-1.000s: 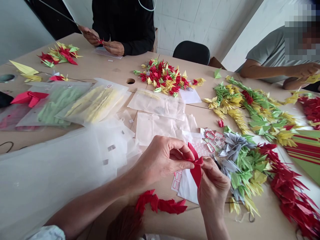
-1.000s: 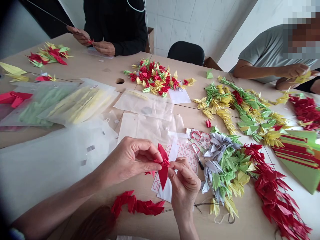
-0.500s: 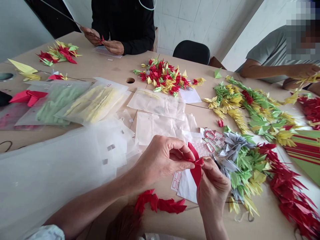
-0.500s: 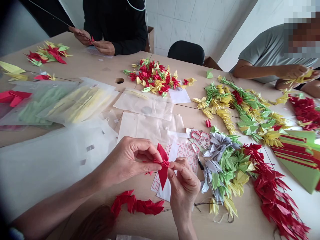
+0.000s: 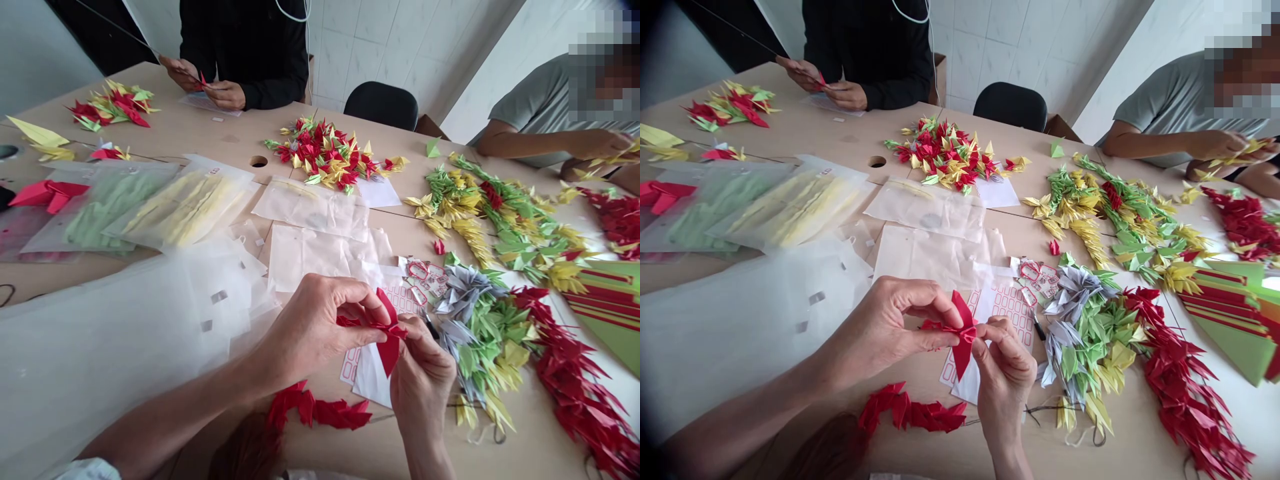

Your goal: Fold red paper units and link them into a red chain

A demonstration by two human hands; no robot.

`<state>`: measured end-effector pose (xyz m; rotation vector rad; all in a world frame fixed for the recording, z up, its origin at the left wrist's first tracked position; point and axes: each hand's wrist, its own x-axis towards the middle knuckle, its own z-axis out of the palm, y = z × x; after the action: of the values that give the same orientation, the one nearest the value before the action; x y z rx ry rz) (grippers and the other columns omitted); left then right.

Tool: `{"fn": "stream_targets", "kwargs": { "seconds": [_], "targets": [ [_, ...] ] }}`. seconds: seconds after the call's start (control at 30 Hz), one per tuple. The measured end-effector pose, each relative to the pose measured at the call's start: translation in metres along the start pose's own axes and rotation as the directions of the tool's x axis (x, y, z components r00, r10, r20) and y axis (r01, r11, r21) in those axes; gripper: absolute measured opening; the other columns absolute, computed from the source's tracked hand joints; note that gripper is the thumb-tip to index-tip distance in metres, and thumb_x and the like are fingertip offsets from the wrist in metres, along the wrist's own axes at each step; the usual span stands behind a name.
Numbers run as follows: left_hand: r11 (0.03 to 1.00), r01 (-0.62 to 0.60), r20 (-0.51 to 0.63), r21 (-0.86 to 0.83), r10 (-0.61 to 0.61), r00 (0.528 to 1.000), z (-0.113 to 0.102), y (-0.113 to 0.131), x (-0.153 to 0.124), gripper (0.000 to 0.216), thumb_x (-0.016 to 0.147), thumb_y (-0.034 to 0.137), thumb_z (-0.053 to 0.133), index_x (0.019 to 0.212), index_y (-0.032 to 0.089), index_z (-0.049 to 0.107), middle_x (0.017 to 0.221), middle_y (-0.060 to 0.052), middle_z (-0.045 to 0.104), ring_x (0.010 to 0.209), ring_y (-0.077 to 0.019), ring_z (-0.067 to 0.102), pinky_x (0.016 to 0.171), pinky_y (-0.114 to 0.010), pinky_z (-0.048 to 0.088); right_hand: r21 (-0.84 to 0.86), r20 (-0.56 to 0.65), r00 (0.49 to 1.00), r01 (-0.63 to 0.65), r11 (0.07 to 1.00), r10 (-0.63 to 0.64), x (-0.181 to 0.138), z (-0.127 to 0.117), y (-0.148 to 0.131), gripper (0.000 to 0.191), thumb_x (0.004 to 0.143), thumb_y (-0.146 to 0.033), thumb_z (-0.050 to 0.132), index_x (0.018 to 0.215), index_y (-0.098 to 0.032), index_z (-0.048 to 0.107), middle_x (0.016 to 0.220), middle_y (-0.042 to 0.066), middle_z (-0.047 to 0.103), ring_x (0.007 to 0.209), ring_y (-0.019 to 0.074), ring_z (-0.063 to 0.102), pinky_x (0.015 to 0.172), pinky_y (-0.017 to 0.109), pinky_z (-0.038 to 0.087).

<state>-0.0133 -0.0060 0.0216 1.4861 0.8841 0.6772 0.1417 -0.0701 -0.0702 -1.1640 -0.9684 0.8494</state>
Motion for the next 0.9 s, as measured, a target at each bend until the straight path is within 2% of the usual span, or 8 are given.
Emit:
{"fn": "stream_targets", "kwargs": {
  "seconds": [0.2,0.5,0.7,0.9],
  "targets": [
    [1.000,-0.008,0.013,0.007,0.008,1.000,0.0003,0.0011,-0.0011,0.008,0.074,0.018,0.069,0.077,0.011,0.069,0.078,-0.004,0.070,0.072,-0.0136,0.066,0.069,-0.021,0.053,0.022,0.006,0.999,0.054,0.998,-0.054,0.0001,0.0020,-0.0042,0.008,0.073,-0.019,0.070,0.079,-0.024,0.072,0.068,-0.001,0.056,0.071,0.0150,0.051,0.065,0.031,0.038],
    [1.000,0.001,0.043,0.000,-0.001,0.999,-0.0002,-0.0014,-0.0003,0.006,0.074,0.016,0.068,0.078,0.012,0.070,0.078,-0.003,0.069,0.072,-0.0139,0.066,0.066,-0.021,0.053,-0.027,-0.033,0.994,0.104,0.994,-0.105,0.0008,0.0032,-0.0077,0.005,0.072,-0.020,0.071,0.075,-0.024,0.072,0.067,0.001,0.056,0.073,0.0160,0.050,0.063,0.030,0.039],
    [1.000,0.029,0.044,0.000,-0.029,0.999,0.0000,-0.0016,0.0003,0.009,0.074,0.018,0.069,0.079,0.012,0.072,0.078,-0.004,0.069,0.071,-0.0145,0.065,0.066,-0.022,0.052,0.063,0.002,1.000,0.003,0.998,-0.003,0.0008,0.0027,-0.0079,0.006,0.072,-0.021,0.072,0.077,-0.025,0.073,0.063,-0.001,0.054,0.071,0.0154,0.050,0.065,0.030,0.038],
    [0.999,0.048,0.045,-0.010,-0.047,0.998,-0.0007,-0.0029,0.0005,0.009,0.073,0.019,0.070,0.078,0.012,0.072,0.076,-0.004,0.069,0.069,-0.0134,0.064,0.063,-0.020,0.050,0.074,-0.006,1.000,-0.004,0.997,0.004,0.0008,0.0037,-0.0080,0.006,0.072,-0.021,0.072,0.077,-0.025,0.073,0.066,-0.001,0.055,0.072,0.0150,0.050,0.066,0.031,0.038]
  ]
}}
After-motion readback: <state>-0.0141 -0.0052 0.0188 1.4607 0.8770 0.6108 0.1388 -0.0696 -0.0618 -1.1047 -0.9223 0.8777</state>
